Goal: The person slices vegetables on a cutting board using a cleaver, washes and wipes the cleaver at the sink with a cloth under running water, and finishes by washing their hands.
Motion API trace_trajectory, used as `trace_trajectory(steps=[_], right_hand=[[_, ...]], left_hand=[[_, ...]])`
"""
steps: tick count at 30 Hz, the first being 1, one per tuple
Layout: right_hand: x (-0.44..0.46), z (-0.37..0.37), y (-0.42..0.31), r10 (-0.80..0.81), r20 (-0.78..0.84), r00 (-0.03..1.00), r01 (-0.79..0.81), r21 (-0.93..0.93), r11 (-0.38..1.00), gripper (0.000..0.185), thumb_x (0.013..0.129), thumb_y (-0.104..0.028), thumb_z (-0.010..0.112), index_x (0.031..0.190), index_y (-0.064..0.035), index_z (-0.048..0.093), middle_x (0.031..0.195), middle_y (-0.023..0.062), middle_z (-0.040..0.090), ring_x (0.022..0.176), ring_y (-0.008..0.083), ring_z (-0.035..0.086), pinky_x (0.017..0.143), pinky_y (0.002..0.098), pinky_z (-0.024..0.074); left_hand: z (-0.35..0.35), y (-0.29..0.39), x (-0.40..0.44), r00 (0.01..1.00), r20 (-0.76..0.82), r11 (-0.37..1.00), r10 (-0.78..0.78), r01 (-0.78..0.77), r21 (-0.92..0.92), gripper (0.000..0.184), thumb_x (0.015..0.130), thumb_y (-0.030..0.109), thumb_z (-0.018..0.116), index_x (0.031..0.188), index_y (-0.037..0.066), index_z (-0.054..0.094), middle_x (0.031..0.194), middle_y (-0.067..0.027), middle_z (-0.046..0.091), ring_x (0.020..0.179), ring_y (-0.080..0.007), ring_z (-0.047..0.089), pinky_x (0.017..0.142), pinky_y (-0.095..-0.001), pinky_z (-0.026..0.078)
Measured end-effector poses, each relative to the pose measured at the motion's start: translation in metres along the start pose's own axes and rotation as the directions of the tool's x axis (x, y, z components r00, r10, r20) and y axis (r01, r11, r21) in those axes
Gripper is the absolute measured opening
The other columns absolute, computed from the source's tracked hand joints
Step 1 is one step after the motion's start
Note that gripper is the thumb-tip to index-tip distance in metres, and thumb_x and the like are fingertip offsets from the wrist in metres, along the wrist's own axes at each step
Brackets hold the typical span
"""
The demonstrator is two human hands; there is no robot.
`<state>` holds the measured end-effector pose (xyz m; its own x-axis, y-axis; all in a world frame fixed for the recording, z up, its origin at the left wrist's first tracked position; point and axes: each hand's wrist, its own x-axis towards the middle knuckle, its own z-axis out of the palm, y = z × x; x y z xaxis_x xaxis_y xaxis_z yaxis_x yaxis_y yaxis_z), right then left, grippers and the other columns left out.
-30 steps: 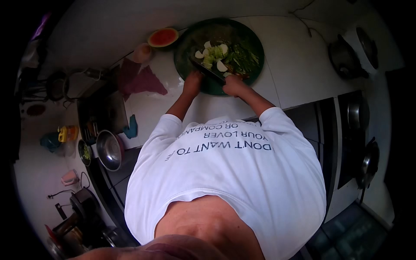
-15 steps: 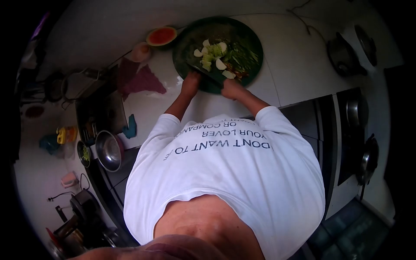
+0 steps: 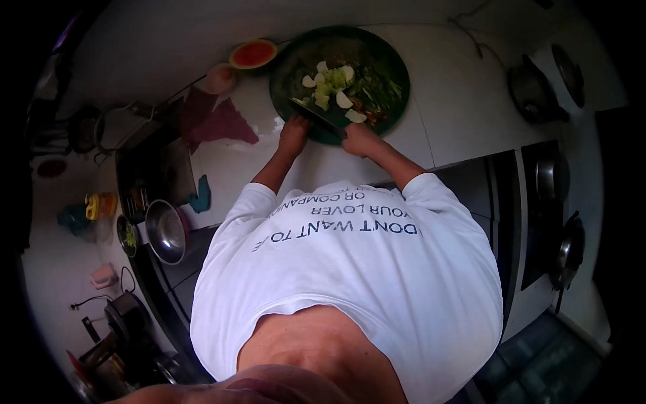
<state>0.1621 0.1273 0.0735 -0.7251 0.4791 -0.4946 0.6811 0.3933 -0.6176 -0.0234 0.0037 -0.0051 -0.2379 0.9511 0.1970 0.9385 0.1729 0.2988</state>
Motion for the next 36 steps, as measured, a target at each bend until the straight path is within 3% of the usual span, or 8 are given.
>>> trace_trajectory(steps=[8, 11, 17, 20, 23, 26, 29, 36], right_hand=[[-0.005, -0.006, -0.009, 0.052, 0.078, 0.996, -0.049, -0.041, 0.998, 0.026, 0.074, -0.011, 0.049, 0.09, 0.0063, 0.062, 0.072, 0.0223, 0.063, 0.054, 0.0308, 0.063, 0.049, 0.0384, 0.0501], [-0.01, 0.001, -0.005, -0.045, -0.003, 0.999, 0.045, -0.063, 0.997, 0.026, 0.074, -0.012, 0.05, 0.091, 0.0051, 0.062, 0.071, 0.0222, 0.063, 0.055, 0.0301, 0.063, 0.05, 0.0381, 0.0508], [0.0, 0.001, 0.0, 0.06, 0.005, 0.998, -0.06, 0.024, 0.998, 0.026, 0.075, -0.013, 0.054, 0.089, 0.0078, 0.059, 0.066, 0.0198, 0.061, 0.047, 0.0267, 0.06, 0.045, 0.0365, 0.0495], [-0.007, 0.005, -0.005, -0.033, -0.006, 0.999, 0.033, 0.016, 0.999, 0.027, 0.074, -0.014, 0.055, 0.089, 0.0078, 0.06, 0.066, 0.0192, 0.061, 0.045, 0.0264, 0.059, 0.043, 0.0356, 0.0487], [0.002, 0.013, -0.001, 0.084, 0.068, 0.994, -0.081, -0.035, 0.996, 0.026, 0.073, -0.013, 0.053, 0.09, 0.0036, 0.064, 0.07, 0.0208, 0.063, 0.053, 0.0283, 0.062, 0.05, 0.0375, 0.0497], [0.002, 0.001, -0.009, 0.042, 0.085, 0.995, -0.044, 0.016, 0.999, 0.025, 0.074, -0.015, 0.055, 0.085, 0.007, 0.06, 0.063, 0.0175, 0.06, 0.044, 0.0254, 0.059, 0.041, 0.035, 0.0474], [-0.005, 0.005, -0.008, -0.003, 0.026, 1.0, 0.002, 0.023, 1.0, 0.023, 0.074, -0.014, 0.055, 0.082, 0.0063, 0.06, 0.062, 0.0168, 0.06, 0.044, 0.0248, 0.058, 0.041, 0.0356, 0.0466], [0.006, 0.011, -0.002, 0.057, 0.062, 0.996, -0.057, -0.003, 0.998, 0.023, 0.074, -0.014, 0.055, 0.081, 0.0067, 0.06, 0.06, 0.016, 0.059, 0.044, 0.0245, 0.057, 0.041, 0.0351, 0.0465]], left_hand=[[-0.006, 0.001, -0.005, 1.0, -0.006, 0.998, -0.016, 0.016, -0.068, 0.035, 0.067, -0.006, 0.049, 0.1, 0.002, 0.057, 0.098, -0.0164, 0.056, 0.095, -0.0351, 0.051, 0.079, -0.0422, 0.047], [-0.003, -0.005, -0.003, 1.0, -0.023, 0.998, -0.002, 0.001, -0.056, 0.022, 0.074, 0.002, 0.05, 0.094, 0.003, 0.06, 0.096, -0.0145, 0.056, 0.095, -0.0333, 0.051, 0.078, -0.0407, 0.048], [-0.002, -0.01, -0.007, 0.996, -0.081, 0.996, 0.045, -0.051, -0.078, 0.016, 0.075, 0.006, 0.052, 0.09, 0.003, 0.06, 0.093, -0.0144, 0.055, 0.094, -0.0333, 0.051, 0.077, -0.0409, 0.048], [-0.002, -0.01, -0.008, 0.999, -0.036, 0.995, -0.013, 0.01, -0.104, 0.027, 0.07, -0.002, 0.05, 0.094, 0.004, 0.061, 0.095, -0.0159, 0.055, 0.092, -0.0347, 0.052, 0.078, -0.0414, 0.047], [-0.005, -0.012, -0.007, 0.998, 0.051, 0.995, -0.021, 0.026, -0.091, 0.029, 0.07, -0.003, 0.05, 0.095, 0.004, 0.061, 0.096, -0.0157, 0.056, 0.095, -0.0348, 0.052, 0.08, -0.0411, 0.047], [0.002, -0.019, -0.01, 0.999, -0.045, 0.99, 0.004, -0.01, -0.142, 0.03, 0.069, -0.003, 0.049, 0.096, 0.004, 0.062, 0.097, -0.0156, 0.056, 0.098, -0.0342, 0.052, 0.082, -0.0406, 0.047], [0.011, -0.026, -0.015, 0.988, -0.141, 0.993, 0.066, -0.079, -0.087, 0.015, 0.073, 0.005, 0.05, 0.085, 0.003, 0.059, 0.091, -0.0139, 0.056, 0.092, -0.0318, 0.053, 0.074, -0.0399, 0.049], [0.007, -0.029, -0.013, 0.993, -0.121, 0.997, -0.013, 0.004, -0.078, 0.013, 0.073, 0.004, 0.05, 0.082, 0.006, 0.059, 0.089, -0.0125, 0.058, 0.089, -0.0315, 0.055, 0.073, -0.0401, 0.049]])
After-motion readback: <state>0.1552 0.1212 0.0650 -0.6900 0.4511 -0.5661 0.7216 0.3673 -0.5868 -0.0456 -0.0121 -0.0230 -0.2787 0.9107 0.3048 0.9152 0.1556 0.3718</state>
